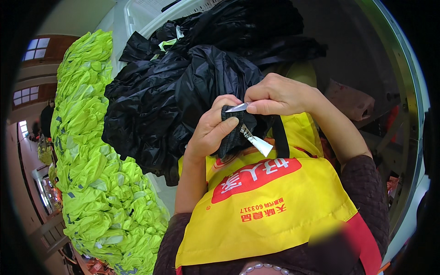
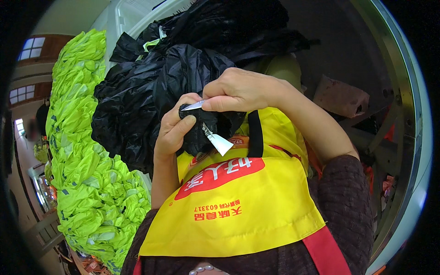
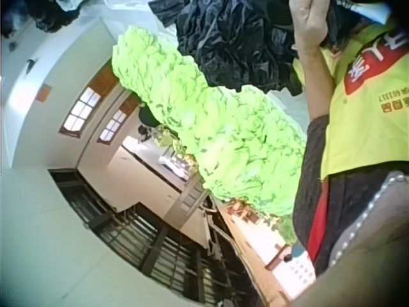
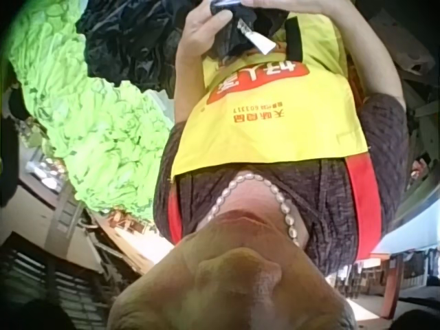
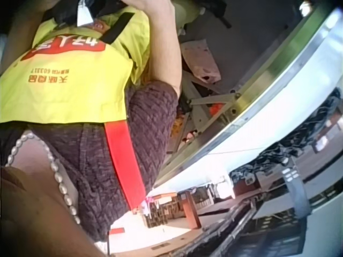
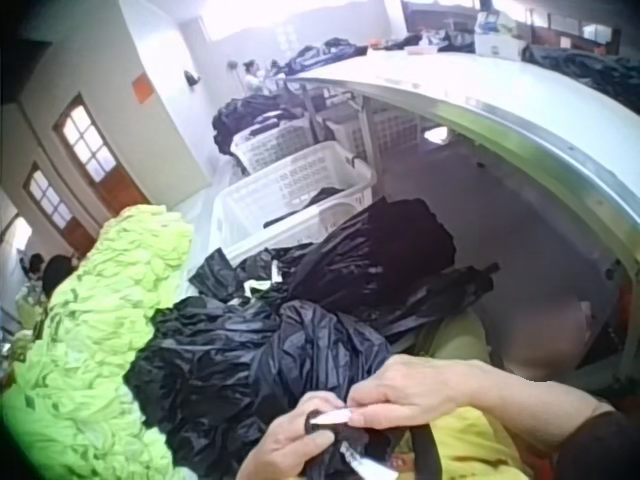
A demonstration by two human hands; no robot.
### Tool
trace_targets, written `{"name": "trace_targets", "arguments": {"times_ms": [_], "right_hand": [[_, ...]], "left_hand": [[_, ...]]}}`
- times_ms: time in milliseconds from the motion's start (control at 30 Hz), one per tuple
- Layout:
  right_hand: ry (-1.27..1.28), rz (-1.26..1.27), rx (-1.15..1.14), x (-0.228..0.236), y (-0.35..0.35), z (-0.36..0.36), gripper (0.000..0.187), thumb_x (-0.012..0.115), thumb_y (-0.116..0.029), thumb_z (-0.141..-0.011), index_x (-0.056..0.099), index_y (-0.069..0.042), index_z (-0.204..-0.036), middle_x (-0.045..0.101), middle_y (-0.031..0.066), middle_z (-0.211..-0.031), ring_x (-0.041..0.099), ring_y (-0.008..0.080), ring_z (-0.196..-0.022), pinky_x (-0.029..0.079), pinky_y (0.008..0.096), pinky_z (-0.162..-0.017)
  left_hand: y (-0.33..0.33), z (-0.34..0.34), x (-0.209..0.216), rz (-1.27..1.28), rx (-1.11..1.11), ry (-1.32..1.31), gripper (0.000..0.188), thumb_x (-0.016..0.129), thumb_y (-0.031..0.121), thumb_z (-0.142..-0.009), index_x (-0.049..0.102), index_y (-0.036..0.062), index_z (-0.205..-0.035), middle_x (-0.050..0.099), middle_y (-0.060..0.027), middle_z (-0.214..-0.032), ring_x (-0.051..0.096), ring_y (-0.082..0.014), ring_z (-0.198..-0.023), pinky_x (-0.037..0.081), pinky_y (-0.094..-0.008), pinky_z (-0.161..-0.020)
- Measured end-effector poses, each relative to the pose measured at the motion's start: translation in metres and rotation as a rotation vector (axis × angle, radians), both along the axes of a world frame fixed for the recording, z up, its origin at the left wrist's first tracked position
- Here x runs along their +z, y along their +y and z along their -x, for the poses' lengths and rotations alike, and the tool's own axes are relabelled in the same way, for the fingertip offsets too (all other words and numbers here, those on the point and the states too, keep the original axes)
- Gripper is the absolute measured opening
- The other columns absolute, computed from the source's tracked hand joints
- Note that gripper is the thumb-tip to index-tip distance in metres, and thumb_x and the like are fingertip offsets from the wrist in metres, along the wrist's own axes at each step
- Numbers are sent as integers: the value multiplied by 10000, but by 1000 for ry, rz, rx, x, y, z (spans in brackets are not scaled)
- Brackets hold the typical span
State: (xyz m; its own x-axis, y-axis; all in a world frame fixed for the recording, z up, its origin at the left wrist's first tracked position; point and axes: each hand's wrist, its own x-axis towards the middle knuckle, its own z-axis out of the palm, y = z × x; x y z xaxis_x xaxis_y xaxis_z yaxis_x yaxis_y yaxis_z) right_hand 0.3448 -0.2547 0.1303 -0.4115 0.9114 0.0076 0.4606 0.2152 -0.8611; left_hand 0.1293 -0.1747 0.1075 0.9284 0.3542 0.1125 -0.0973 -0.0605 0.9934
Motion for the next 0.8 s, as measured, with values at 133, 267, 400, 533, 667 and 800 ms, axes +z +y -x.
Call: {"name": "trace_targets", "arguments": {"times_ms": [133,267,400,533,667,800], "right_hand": [[318,-106,-160,-15,-1,2,329,451,-291,-888,581,-12,-769,565,67,-650,520,146,-575,399,267,-540],[557,152,-360,-9,-3,6,239,534,-272,-853,590,-42,-827,501,-30,-654,431,47,-597,345,188,-544],[487,5,-359,-1,2,28,189,651,-170,-788,611,-23,-900,496,-41,-673,426,32,-607,349,181,-561],[337,-203,-520,-13,21,36,199,649,-203,-793,632,-15,-858,552,9,-689,513,91,-642,415,233,-587],[472,-105,-900,-10,30,10,236,599,-271,-836,617,-37,-818,508,-12,-615,467,68,-542,375,218,-491],[543,50,-859,-2,-5,24,226,576,-293,-861,575,-84,-775,457,-55,-590,394,20,-501,303,185,-446]], "left_hand": [[5,-1,-1,-54,-10,-55,130,525,61,-831,579,-36,-899,513,-90,-999,435,-233,-1048,327,-324,-915],[4,1,0,-37,1,-64,131,524,71,-835,588,-30,-889,518,-92,-999,437,-234,-1047,327,-327,-920],[2,1,1,-30,35,-46,152,518,78,-845,586,-28,-930,533,-90,-995,442,-216,-1058,332,-313,-919],[-8,1,0,324,209,-15,210,501,104,-878,561,-19,-1037,578,-57,-983,532,-141,-927,387,-244,-862],[1,10,0,733,446,-118,208,504,121,-888,580,-4,-1036,631,-62,-933,605,-145,-845,466,-263,-808],[15,12,6,870,593,-249,177,513,133,-886,589,16,-995,641,-77,-940,625,-186,-835,510,-295,-774]]}}
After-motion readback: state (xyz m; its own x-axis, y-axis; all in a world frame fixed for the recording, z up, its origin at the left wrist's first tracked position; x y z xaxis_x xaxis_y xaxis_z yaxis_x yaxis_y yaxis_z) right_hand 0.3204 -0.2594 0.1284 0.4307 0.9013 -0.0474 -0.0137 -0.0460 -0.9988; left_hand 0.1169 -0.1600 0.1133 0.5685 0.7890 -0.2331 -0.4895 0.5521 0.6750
